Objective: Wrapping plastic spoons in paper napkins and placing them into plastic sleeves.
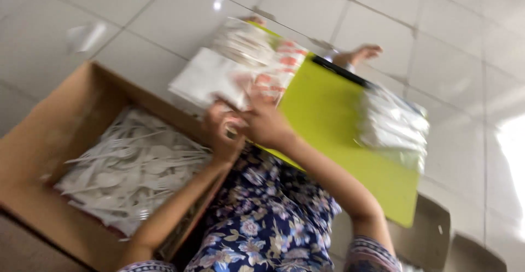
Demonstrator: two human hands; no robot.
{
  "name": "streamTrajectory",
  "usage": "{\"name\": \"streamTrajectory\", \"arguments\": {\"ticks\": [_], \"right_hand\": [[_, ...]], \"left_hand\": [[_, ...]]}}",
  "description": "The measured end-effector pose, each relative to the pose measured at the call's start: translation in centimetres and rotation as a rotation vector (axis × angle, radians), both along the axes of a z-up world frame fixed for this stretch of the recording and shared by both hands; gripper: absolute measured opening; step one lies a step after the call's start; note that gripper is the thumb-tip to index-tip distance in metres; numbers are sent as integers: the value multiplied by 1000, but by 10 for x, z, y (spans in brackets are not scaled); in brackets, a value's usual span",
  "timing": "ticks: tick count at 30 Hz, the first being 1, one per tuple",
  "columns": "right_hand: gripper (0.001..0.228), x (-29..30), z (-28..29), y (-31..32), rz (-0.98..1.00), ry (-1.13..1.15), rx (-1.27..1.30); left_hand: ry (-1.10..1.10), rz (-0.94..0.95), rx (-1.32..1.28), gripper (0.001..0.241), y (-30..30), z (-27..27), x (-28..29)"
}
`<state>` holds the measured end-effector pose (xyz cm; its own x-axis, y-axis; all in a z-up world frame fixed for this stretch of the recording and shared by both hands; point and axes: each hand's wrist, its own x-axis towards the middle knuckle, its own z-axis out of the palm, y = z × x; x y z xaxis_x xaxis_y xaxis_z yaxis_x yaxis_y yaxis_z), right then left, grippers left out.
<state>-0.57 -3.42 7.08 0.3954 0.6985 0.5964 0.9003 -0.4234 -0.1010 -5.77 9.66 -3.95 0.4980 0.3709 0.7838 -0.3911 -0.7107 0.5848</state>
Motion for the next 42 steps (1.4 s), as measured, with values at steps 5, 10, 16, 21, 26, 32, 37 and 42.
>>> {"name": "streamTrajectory", "arguments": {"ticks": [5, 10, 16, 21, 26, 32, 37, 42], "right_hand": [[41, -27, -3, 171, 363, 82, 77], [24, -41, -49, 294, 608, 364, 548], [28, 31, -433, 300, -55, 238, -655], [18, 28, -382, 283, 218, 43, -838], [24, 23, -326, 282, 106, 585, -723], [14, 15, -298, 266, 208, 308, -772], [5, 9, -265, 262, 227, 293, -810], [12, 21, -278, 262, 262, 456, -698]], "left_hand": [[285, 194, 59, 35, 75, -29, -1], [674, 328, 113, 49, 151, -70, -13], [1061, 484, 109, 63, 243, -155, -24], [1134, 495, 156, 57, 267, -170, -22], [1321, 381, -52, 82, 286, -130, -28], [1108, 418, -204, 45, 315, -172, -29], [803, 446, -195, 16, 336, -158, -53], [726, 350, -347, 13, 323, -71, -73]]}}
